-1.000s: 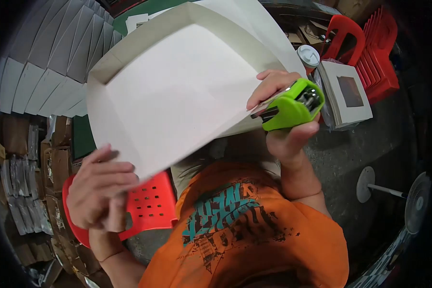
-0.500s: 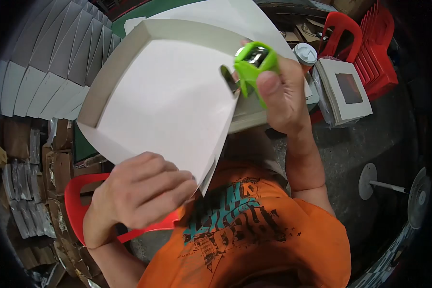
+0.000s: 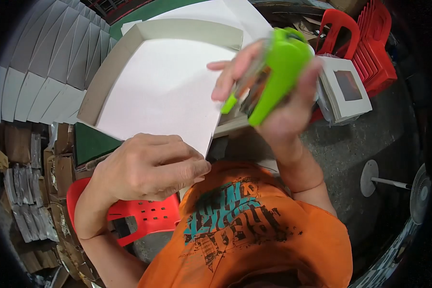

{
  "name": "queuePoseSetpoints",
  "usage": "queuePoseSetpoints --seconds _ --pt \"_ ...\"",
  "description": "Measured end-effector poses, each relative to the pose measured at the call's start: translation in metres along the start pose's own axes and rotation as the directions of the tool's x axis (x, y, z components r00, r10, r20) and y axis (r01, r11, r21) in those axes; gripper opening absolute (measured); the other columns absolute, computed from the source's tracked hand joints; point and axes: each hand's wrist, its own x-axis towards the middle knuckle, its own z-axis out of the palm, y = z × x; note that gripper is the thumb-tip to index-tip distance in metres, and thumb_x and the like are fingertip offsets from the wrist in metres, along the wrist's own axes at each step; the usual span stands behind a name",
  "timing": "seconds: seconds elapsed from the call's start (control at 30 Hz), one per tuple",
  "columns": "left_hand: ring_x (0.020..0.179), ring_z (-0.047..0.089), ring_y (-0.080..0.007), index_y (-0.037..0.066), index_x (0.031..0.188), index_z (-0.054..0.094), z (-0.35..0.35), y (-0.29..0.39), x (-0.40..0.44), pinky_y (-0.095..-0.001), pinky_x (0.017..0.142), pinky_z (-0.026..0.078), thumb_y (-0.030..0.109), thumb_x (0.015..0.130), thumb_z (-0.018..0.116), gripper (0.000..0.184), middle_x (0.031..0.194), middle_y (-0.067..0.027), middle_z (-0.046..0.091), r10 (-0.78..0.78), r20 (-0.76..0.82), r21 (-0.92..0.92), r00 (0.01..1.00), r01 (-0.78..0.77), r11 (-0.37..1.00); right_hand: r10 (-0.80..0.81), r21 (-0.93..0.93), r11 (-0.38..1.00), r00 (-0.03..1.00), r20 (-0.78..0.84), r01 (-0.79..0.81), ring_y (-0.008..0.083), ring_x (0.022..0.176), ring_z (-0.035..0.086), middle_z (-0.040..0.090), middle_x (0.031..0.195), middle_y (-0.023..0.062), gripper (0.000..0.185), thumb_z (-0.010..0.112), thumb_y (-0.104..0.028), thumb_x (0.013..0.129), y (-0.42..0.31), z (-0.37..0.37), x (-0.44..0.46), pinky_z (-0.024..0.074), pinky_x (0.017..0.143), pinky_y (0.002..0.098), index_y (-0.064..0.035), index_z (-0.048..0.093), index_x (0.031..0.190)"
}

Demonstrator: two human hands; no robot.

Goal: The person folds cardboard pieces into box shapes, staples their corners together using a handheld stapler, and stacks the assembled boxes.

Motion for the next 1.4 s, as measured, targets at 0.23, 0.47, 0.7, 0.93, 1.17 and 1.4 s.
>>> queuePoseSetpoints --seconds 0.23,0.47,0.7,0.93,1.17,1.4 --pt "0.061 0.061 -0.0199 0.003 0.095 0.07 0.007 -0.002 0.003 -0.0324 0.05 0.049 0.004 0.081 0.079 0.017 0.077 -0.0045 0.064 0.029 -0.091 0.066 0.995 -0.023 0.998 0.09 -0.088 0.993 0.982 0.165 -0.076 0.0195 0.078 0.066 0.067 0.088 0.0106 0.109 0.013 -0.099 0.081 -0.01 0.013 -0.025 0.0549 0.088 0.0422 -0.0021 0.055 0.106" --pt "0.059 0.059 -0.0193 0.004 0.085 0.064 0.01 -0.005 0.002 -0.032 0.05 0.046 0.004 0.079 0.081 0.018 0.073 -0.0034 0.057 0.119 -0.157 0.156 0.98 -0.094 0.983 -0.103 -0.02 0.994 0.979 0.177 0.109 0.0198 0.071 0.053 0.059 0.081 0.0088 0.084 0.031 -0.076 0.1 0.011 0.022 -0.025 0.0438 0.065 0.0331 0.0016 0.062 0.098" --pt "0.057 0.056 -0.0192 0.003 0.085 0.065 0.012 -0.009 0.002 -0.0322 0.049 0.045 0.007 0.079 0.082 0.019 0.072 -0.0029 0.056 0.159 -0.151 0.188 0.976 -0.129 0.974 -0.171 -0.008 0.985 0.97 0.171 0.175 0.0223 0.066 0.047 0.055 0.076 0.008 0.07 0.039 -0.065 0.106 0.016 0.028 -0.022 0.0402 0.064 0.0363 -0.0009 0.062 0.091" --pt "0.056 0.055 -0.0205 0.006 0.091 0.06 0.009 -0.006 0.001 -0.0326 0.051 0.042 0.012 0.076 0.088 0.032 0.07 -0.0034 0.058 0.108 -0.211 0.267 0.972 -0.049 0.963 -0.017 -0.103 0.994 0.98 0.197 0.038 0.0153 0.07 0.056 0.06 0.081 0.008 0.095 0.026 -0.086 0.095 0.007 0.026 -0.019 0.0453 0.063 0.0292 0.004 0.056 0.094" --pt "0.057 0.055 -0.021 0.009 0.103 0.053 0.006 -0.018 -0.01 -0.0325 0.054 0.04 0.015 0.073 0.093 0.051 0.069 -0.0016 0.059 0.068 -0.315 0.191 0.947 -0.007 0.982 -0.112 -0.176 0.97 0.951 0.289 0.168 0.016 0.071 0.061 0.065 0.083 0.0096 0.089 0.026 -0.079 0.101 0.001 0.035 -0.028 0.0503 0.082 0.0369 0.0008 0.063 0.088" --pt "0.058 0.055 -0.0208 0.01 0.104 0.053 0.008 -0.021 -0.009 -0.0328 0.053 0.04 0.019 0.073 0.095 0.053 0.073 -0.0024 0.06 0.035 -0.353 0.163 0.935 0.025 0.986 -0.069 -0.092 0.992 0.972 0.226 0.092 0.0147 0.068 0.061 0.063 0.081 0.0099 0.086 0.029 -0.078 0.101 0.006 0.039 -0.029 0.0501 0.065 0.0263 0.0021 0.059 0.094"
